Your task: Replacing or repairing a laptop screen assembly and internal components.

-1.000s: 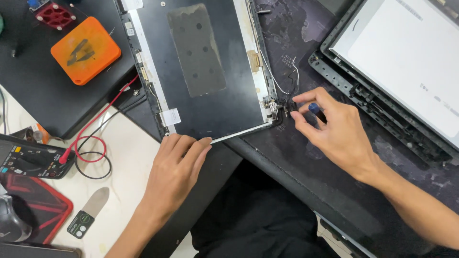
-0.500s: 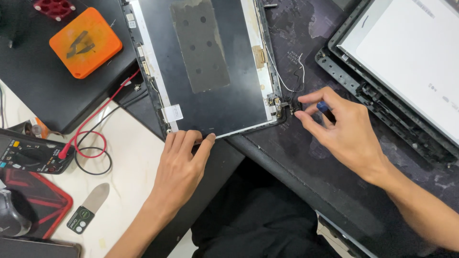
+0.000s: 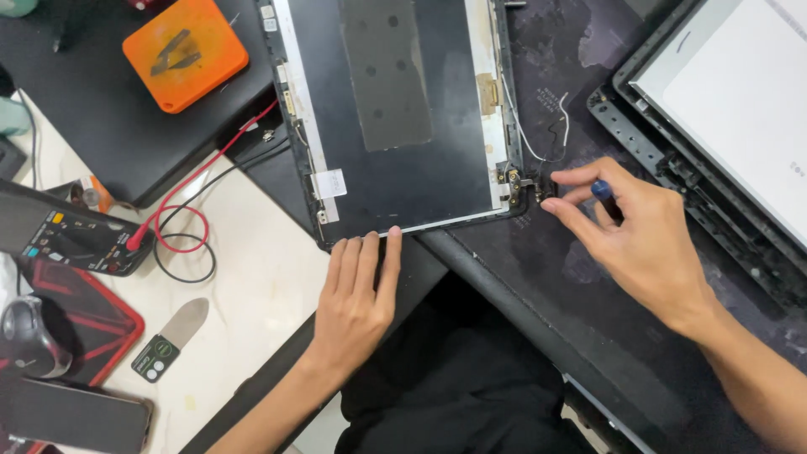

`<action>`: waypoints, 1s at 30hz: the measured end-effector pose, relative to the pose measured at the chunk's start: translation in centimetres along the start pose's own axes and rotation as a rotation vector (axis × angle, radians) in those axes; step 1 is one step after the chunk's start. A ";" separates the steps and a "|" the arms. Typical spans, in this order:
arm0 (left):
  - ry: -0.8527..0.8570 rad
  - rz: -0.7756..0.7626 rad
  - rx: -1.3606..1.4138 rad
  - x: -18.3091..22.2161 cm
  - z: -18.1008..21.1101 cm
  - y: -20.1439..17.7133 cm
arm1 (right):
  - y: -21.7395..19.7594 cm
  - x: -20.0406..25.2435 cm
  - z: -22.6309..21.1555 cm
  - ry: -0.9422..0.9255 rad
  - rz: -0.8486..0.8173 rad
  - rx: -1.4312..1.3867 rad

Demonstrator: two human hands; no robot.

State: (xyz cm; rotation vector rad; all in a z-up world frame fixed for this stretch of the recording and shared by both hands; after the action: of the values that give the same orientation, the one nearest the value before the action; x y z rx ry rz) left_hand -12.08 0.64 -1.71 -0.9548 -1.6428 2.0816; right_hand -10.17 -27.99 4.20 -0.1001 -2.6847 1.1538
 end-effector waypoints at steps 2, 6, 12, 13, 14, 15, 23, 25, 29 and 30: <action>-0.052 -0.002 -0.008 0.7 1.3 0.5 | -0.1 0.3 -0.2 -0.002 -0.004 0.003; -0.172 -0.019 0.010 1.9 3.0 0.4 | -0.1 0.4 -1.0 -0.002 0.010 0.113; -0.211 -0.054 0.116 2.4 3.2 1.0 | 0.0 0.8 -1.4 -0.011 0.014 0.130; -0.214 -0.049 0.113 2.5 3.1 1.1 | 0.0 0.8 -1.5 -0.017 0.015 0.131; -0.209 -0.046 0.119 2.6 3.1 1.2 | 0.0 0.7 -1.5 -0.014 0.009 0.147; -0.201 -0.043 0.126 2.6 3.0 1.3 | -0.1 0.7 -1.5 -0.009 0.004 0.163; -0.160 0.035 0.091 2.5 2.2 0.7 | -0.2 0.7 -2.0 0.023 -0.005 0.189; -0.152 0.060 0.085 2.4 1.8 0.7 | -0.2 0.5 -2.0 0.030 -0.003 0.191; -0.132 0.085 0.084 3.0 1.6 0.9 | -0.1 0.6 -1.7 0.022 -0.026 0.234; -0.126 0.089 0.084 3.0 1.6 0.9 | 0.0 0.6 -1.6 0.023 -0.030 0.230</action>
State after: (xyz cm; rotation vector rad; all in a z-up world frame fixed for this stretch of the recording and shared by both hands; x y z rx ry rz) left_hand -15.17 1.07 -3.33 -0.9012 -1.5841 2.2935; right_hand -10.38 -26.77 5.42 -0.0361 -2.5037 1.4322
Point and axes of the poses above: each hand's wrist, its own x-axis away from the middle knuckle, its own y-axis out of the palm, z = x × y, the point moved 3 cm from there along -x, towards the middle knuckle
